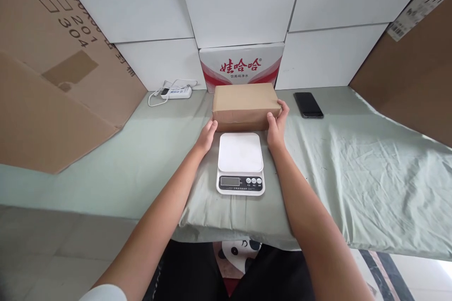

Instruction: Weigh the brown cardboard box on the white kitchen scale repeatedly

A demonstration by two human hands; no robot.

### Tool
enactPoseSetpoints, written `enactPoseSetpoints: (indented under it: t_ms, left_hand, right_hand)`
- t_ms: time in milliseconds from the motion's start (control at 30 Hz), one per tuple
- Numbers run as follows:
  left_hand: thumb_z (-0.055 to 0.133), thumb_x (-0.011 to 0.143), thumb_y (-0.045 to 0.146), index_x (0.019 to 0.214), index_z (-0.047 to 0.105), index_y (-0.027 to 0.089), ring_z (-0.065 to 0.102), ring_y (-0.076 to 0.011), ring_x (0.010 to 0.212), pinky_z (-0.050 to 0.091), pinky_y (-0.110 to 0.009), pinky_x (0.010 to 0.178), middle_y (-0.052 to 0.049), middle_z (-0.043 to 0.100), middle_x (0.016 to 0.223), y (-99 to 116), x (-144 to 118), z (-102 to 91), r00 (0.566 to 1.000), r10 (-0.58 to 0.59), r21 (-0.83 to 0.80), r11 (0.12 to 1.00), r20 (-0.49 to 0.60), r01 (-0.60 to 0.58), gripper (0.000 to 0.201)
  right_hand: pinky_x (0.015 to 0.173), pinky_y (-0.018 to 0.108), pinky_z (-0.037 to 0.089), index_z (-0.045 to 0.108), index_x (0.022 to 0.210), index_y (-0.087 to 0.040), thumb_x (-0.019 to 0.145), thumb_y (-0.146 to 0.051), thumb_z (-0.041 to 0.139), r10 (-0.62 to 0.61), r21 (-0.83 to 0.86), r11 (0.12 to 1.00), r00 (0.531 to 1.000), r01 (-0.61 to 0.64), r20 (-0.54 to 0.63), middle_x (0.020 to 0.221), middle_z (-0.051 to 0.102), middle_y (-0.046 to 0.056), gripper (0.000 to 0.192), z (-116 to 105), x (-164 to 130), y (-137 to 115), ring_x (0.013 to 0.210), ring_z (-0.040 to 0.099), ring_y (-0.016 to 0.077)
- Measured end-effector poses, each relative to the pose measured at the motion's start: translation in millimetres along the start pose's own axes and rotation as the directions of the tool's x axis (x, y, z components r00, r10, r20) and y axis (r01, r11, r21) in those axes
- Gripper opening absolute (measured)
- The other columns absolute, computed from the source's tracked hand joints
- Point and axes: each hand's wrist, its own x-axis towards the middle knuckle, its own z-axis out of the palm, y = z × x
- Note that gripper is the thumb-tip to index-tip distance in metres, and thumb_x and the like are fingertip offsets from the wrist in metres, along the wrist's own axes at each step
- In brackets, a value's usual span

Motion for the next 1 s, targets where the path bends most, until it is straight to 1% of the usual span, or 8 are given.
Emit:
enactPoseSetpoints:
  t_ms: [167, 267, 333, 433, 500, 633, 767, 1000]
  left_hand:
    - [0.051, 0.094, 0.091, 0.179, 0.028, 0.03, 0.014, -0.0318, 0.181, 0.019, -0.047, 0.148, -0.005, 0.024, 0.193, -8, 1, 0.0, 0.982, 0.145, -0.127, 0.979, -0.119, -0.16, 0.107]
    - [0.05, 0.095, 0.091, 0.179, 0.028, 0.031, 0.015, -0.0313, 0.181, 0.019, -0.047, 0.148, -0.004, 0.02, 0.193, -13, 2, -0.5, 0.977, 0.142, -0.167, 0.972, -0.157, -0.168, 0.105]
    - [0.05, 0.096, 0.089, 0.177, 0.035, 0.03, 0.019, -0.0319, 0.18, 0.018, -0.048, 0.148, -0.005, 0.027, 0.192, -13, 2, -0.8, 0.981, 0.119, -0.176, 0.974, -0.151, -0.145, 0.101]
    - [0.054, 0.096, 0.085, 0.173, 0.044, 0.026, 0.026, -0.0349, 0.178, 0.022, -0.052, 0.147, -0.006, 0.038, 0.188, -9, 1, -0.9, 0.987, 0.119, -0.174, 0.975, -0.111, -0.137, 0.097]
    - [0.058, 0.097, 0.081, 0.172, 0.046, 0.026, 0.033, -0.0361, 0.176, 0.027, -0.053, 0.146, -0.007, 0.043, 0.185, -3, 0, -0.7, 0.987, 0.138, -0.174, 0.973, -0.081, -0.15, 0.094]
    - [0.057, 0.101, 0.072, 0.171, 0.047, 0.025, 0.046, -0.036, 0.169, 0.032, -0.054, 0.143, -0.008, 0.053, 0.179, 5, -2, 0.1, 0.985, 0.169, -0.181, 0.968, -0.033, -0.172, 0.085]
    - [0.058, 0.1, 0.071, 0.168, 0.052, 0.024, 0.045, -0.0371, 0.17, 0.032, -0.055, 0.143, -0.008, 0.058, 0.175, 6, 0, 0.8, 0.985, 0.166, -0.178, 0.969, -0.038, -0.171, 0.083]
    - [0.059, 0.1, 0.066, 0.165, 0.056, 0.025, 0.048, -0.0367, 0.168, 0.034, -0.056, 0.142, -0.008, 0.061, 0.173, -1, 8, 0.5, 0.99, 0.133, -0.181, 0.974, -0.036, -0.137, 0.077]
  right_hand:
    - [0.137, 0.069, 0.035, 0.033, 0.159, -0.033, 0.091, -0.071, 0.062, -0.024, 0.054, 0.998, 1.0, 0.024, 0.008, 0.162, 0.056, 0.016, 0.083, -5, -8, -5, 0.154, 0.056, 0.0358]
    - [0.134, 0.069, 0.04, 0.037, 0.159, -0.034, 0.093, -0.072, 0.063, 0.016, 0.07, 0.997, 1.0, -0.015, -0.01, 0.165, 0.056, 0.015, 0.081, -9, -13, -4, 0.153, 0.058, 0.0358]
    - [0.134, 0.068, 0.041, 0.043, 0.157, -0.033, 0.092, -0.07, 0.064, 0.062, 0.083, 0.995, 0.998, -0.062, 0.007, 0.164, 0.06, 0.014, 0.078, -9, -13, -3, 0.153, 0.059, 0.0355]
    - [0.139, 0.064, 0.036, 0.051, 0.154, -0.032, 0.088, -0.066, 0.068, 0.093, 0.076, 0.992, 0.995, -0.096, 0.04, 0.168, 0.059, 0.01, 0.076, -8, -11, -1, 0.16, 0.052, 0.0345]
    - [0.142, 0.063, 0.033, 0.054, 0.152, -0.032, 0.087, -0.063, 0.069, 0.09, 0.053, 0.994, 0.994, -0.093, 0.054, 0.168, 0.059, 0.008, 0.073, -6, -9, -2, 0.162, 0.049, 0.0341]
    - [0.141, 0.066, 0.034, 0.059, 0.144, -0.029, 0.083, -0.059, 0.069, 0.088, 0.016, 0.996, 0.995, -0.089, 0.042, 0.158, 0.066, 0.01, 0.069, -4, -8, -5, 0.156, 0.053, 0.0367]
    - [0.137, 0.065, 0.039, 0.061, 0.137, -0.029, 0.085, -0.058, 0.07, 0.098, 0.004, 0.995, 0.995, -0.098, 0.034, 0.15, 0.07, 0.009, 0.06, -2, -8, -5, 0.148, 0.057, 0.0362]
    - [0.138, 0.066, 0.037, 0.063, 0.135, -0.028, 0.085, -0.059, 0.067, 0.099, -0.022, 0.995, 0.994, -0.098, 0.036, 0.146, 0.072, 0.01, 0.058, -2, -3, 1, 0.145, 0.059, 0.0374]
